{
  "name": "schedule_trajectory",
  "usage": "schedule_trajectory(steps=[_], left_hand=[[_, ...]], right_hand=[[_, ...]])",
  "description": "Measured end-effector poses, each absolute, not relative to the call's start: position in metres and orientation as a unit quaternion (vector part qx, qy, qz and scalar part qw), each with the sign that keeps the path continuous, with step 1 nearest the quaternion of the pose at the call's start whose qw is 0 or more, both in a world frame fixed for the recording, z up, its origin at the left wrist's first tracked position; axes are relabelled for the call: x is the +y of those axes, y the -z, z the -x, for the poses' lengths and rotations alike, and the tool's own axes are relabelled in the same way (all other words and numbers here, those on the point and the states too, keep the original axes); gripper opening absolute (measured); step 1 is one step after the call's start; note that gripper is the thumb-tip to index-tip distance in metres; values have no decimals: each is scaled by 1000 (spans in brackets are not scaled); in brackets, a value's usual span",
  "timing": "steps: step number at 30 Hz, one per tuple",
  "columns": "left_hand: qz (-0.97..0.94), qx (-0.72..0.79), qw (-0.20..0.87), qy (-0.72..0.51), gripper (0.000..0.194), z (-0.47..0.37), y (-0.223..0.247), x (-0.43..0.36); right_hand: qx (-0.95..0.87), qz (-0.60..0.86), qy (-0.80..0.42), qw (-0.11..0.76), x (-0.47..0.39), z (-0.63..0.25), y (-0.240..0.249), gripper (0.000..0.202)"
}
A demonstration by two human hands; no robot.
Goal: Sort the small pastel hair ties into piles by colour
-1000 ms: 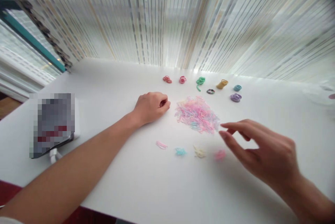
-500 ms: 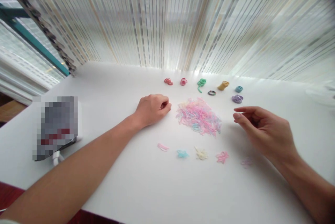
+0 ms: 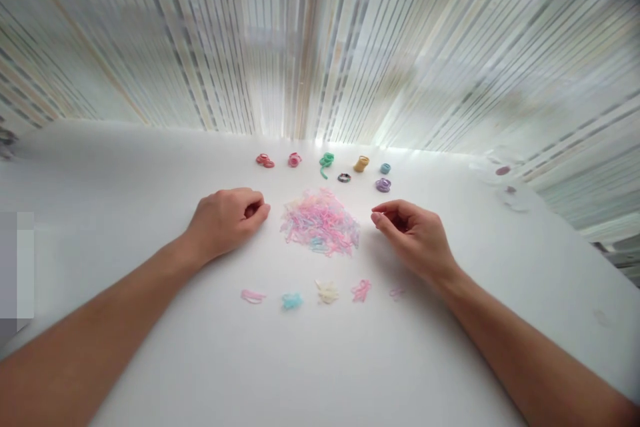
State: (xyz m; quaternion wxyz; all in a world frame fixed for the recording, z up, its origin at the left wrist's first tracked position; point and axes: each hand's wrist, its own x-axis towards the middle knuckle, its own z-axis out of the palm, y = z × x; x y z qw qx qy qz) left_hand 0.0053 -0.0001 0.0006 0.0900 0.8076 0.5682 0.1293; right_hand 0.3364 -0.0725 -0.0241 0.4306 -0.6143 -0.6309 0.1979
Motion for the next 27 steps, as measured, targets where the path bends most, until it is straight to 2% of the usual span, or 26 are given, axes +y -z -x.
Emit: schedule_trajectory(steps=[15,27], left_hand=[[-807,574,69,-118,33,-5,0,1],[-809,574,57,-116,33,-5,0,2]], right_hand=[[-696,584,-162,385,-74,-333,19,10],[-740,547,-178,347,-72,-333,21,13]])
